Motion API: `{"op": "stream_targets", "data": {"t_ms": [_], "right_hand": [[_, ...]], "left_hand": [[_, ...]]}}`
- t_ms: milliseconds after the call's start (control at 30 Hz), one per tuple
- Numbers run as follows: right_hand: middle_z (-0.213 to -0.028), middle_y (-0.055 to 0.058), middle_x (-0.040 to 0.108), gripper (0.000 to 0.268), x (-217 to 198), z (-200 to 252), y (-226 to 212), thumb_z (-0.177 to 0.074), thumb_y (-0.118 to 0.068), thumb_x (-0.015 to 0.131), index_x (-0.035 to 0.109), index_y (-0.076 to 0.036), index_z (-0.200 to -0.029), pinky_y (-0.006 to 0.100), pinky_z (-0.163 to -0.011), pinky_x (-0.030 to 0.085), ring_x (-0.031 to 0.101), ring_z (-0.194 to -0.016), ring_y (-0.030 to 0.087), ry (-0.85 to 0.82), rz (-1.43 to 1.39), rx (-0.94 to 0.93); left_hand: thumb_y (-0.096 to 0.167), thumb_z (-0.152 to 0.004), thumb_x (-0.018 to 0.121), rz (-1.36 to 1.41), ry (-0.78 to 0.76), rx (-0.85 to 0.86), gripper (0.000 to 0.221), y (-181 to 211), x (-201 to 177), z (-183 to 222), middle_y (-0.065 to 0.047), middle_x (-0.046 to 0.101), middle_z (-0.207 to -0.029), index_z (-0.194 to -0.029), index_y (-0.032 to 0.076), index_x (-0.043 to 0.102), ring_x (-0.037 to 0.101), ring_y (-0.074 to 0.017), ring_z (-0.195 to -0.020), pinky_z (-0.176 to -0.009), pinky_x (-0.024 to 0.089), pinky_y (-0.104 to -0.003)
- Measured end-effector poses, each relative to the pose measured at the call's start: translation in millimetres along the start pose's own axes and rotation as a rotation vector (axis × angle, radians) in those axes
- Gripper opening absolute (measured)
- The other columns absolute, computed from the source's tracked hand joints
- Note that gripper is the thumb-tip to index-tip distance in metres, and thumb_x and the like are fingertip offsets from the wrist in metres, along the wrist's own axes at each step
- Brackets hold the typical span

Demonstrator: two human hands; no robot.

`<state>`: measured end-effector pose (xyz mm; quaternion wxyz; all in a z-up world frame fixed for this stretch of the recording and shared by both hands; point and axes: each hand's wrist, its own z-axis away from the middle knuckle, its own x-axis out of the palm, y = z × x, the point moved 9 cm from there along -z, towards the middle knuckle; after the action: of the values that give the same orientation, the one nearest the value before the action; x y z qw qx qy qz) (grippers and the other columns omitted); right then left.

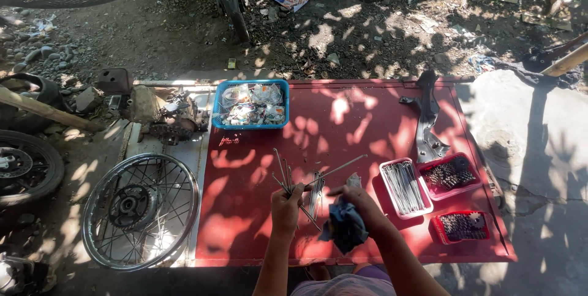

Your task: Cleaning and sorting individual motorcycle wheel spokes using a cloth.

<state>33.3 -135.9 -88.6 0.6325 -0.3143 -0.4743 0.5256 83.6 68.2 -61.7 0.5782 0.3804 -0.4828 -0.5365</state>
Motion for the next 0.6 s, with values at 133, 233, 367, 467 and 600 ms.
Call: {"op": "stream_targets", "data": {"t_ms": [133, 233, 367, 467, 600], "right_hand": [[-0.105, 0.013, 0.075, 0.039, 3.0, 3.3, 1.6, -0.097, -0.024, 0.059, 0.075, 0.002, -0.122, 0.029, -0.078, 0.05, 0.062, -0.086, 0.017, 0.159, 0.011, 0.047], [-0.108, 0.016, 0.074, 0.033, -21.3, 8.4, 17.7, -0.094, -0.018, 0.066, 0.07, -0.003, -0.124, 0.031, -0.078, 0.053, 0.067, -0.089, 0.02, 0.309, -0.027, 0.061], [-0.089, 0.011, 0.071, 0.025, -48.2, 19.8, -4.1, -0.097, -0.016, 0.064, 0.075, 0.003, -0.108, 0.028, -0.07, 0.047, 0.059, -0.075, 0.016, 0.444, 0.043, -0.038], [-0.086, 0.006, 0.07, 0.027, -64.3, 32.9, 3.1, -0.099, -0.016, 0.059, 0.076, -0.002, -0.114, 0.027, -0.063, 0.045, 0.055, -0.069, 0.013, 0.44, 0.201, -0.012], [-0.075, 0.004, 0.07, 0.034, -84.9, 46.8, 6.7, -0.091, -0.018, 0.068, 0.079, -0.009, -0.121, 0.026, -0.057, 0.045, 0.054, -0.062, 0.011, 0.45, 0.437, 0.099]], "left_hand": [[0.018, -0.101, 0.064, 0.04, -0.083, -0.031, 0.036, -38.1, 21.4, -1.4, 0.001, 0.048, -0.058, -0.069, 0.002, 0.071, 0.036, -0.0106, -0.055, -0.053, 0.03, -0.027], [0.01, -0.095, 0.068, -0.012, -0.122, -0.057, 0.02, -45.8, 41.9, 11.1, -0.002, 0.066, -0.066, -0.085, -0.004, 0.079, 0.049, -0.008, -0.055, -0.051, 0.037, -0.023], [0.019, -0.089, 0.064, -0.496, -0.338, -0.105, 0.022, -56.8, 77.9, 16.0, -0.002, 0.068, -0.067, -0.09, 0.002, 0.078, 0.051, -0.0098, -0.055, -0.051, 0.043, -0.028], [0.022, -0.092, 0.062, -0.54, -0.378, -0.134, 0.024, -72.0, 97.9, 25.9, -0.002, 0.064, -0.066, -0.088, 0.003, 0.074, 0.049, -0.012, -0.058, -0.055, 0.043, -0.032], [0.03, -0.1, 0.058, -0.295, -0.275, -0.215, 0.037, -91.2, 122.1, 25.8, 0.005, 0.049, -0.065, -0.117, 0.007, 0.08, 0.04, -0.0071, -0.059, -0.053, 0.034, -0.025]]}}
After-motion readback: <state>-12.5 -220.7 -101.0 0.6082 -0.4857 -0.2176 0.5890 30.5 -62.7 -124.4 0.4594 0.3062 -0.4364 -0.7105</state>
